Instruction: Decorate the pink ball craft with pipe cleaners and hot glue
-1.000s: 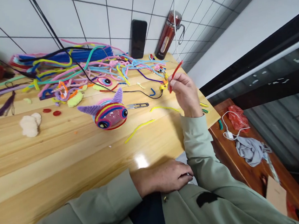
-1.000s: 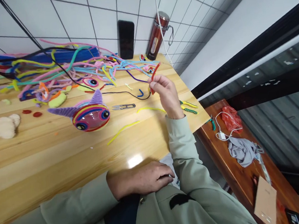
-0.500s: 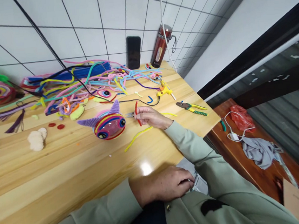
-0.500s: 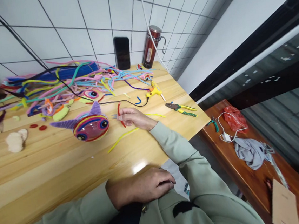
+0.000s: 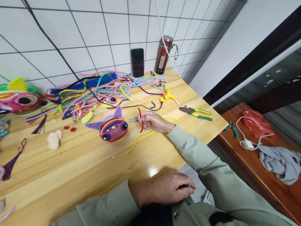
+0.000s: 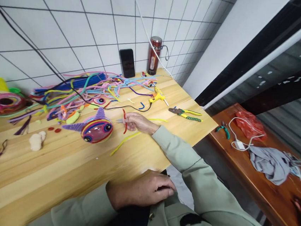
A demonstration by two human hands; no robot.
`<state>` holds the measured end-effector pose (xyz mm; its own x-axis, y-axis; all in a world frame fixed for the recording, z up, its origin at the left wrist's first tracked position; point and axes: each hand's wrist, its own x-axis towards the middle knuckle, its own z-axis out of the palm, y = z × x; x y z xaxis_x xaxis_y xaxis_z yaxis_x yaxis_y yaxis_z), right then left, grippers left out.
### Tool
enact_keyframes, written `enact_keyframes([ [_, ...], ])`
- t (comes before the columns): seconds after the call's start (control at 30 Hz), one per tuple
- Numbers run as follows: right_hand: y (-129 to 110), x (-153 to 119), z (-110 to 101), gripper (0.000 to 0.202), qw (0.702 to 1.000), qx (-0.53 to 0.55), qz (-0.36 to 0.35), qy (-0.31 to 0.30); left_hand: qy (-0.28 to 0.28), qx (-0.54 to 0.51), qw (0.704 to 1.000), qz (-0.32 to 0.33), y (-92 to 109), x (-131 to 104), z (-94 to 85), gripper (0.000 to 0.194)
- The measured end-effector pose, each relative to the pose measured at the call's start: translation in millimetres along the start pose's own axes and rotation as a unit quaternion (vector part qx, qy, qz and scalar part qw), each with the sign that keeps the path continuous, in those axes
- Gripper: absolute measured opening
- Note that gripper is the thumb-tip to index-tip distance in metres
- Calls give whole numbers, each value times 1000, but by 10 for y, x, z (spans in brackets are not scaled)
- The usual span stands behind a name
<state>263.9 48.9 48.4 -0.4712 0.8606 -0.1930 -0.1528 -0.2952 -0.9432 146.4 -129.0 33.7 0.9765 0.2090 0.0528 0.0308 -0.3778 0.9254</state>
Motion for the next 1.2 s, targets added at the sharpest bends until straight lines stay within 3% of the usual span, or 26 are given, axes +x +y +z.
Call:
enact_keyframes([
  [0.3, -98, -90, 59, 29, 1000, 13, 8, 12, -44, -37, 998, 18, -1, 76, -64, 21],
  [0.43, -113, -114, 79, 29, 999, -21, 19, 36, -33, -65, 997, 32, -87, 105, -35, 15],
  [0.6, -102, -112, 76, 35, 997, -54, 24, 48, 10, -129, 992, 9, -156, 112, 7, 20],
  [0.77, -108, -123, 81, 40, 995, -78, 22, 50, 93, -67, 993, -5, 16, 123, -36, 25],
  [0.97, -116, -103, 3, 38, 994, -79, 7, 73, 125, 80, 989, 9, 207, -1, -302, 33],
  [1.2, -92, -82, -9, 38, 995, -58, -7, 75, 242, 149, 955, -84, -13, -305, -563, 30],
])
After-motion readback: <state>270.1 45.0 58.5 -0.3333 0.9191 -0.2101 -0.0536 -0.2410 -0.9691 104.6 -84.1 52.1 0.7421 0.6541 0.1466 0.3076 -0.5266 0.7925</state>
